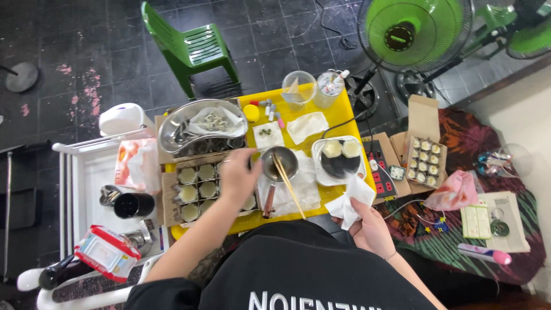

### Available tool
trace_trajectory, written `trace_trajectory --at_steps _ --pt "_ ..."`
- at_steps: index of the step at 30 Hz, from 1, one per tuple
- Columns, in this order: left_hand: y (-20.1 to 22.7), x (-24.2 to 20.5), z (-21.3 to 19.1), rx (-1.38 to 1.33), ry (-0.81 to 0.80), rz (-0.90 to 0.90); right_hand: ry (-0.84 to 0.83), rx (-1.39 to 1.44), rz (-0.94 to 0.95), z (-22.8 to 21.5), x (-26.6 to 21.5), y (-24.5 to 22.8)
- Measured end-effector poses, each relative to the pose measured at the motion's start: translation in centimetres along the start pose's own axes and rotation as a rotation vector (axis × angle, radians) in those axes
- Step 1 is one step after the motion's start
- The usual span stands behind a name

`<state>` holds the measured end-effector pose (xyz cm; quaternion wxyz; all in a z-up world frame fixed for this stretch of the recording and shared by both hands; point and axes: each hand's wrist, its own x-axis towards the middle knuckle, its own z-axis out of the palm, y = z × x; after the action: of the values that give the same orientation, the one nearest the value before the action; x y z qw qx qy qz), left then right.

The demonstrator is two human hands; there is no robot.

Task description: The person is cleaning and preparing small round candles by wiping them with a cloth and adjusting wicks with tweezers.

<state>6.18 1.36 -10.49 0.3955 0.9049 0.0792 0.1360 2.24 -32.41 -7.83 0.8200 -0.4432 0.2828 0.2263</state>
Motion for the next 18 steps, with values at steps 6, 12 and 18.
trace_trajectory --at_steps 6,12,18 --pt "-6.6 -0.7 -4.8 0.533 -0.095 -0.227 0.007 -0.032 0.019 1.2 0.9 0.8" --pt "-7.4 -1.0 -3.9 0.650 -0.119 -0.250 -0.074 -0.062 -0.011 2.6 0.9 1.6" --pt "-6.3 0.6 -3.7 0.784 -0.252 -0.306 -0.076 -0.079 0.029 2.3 1.2 2.4"
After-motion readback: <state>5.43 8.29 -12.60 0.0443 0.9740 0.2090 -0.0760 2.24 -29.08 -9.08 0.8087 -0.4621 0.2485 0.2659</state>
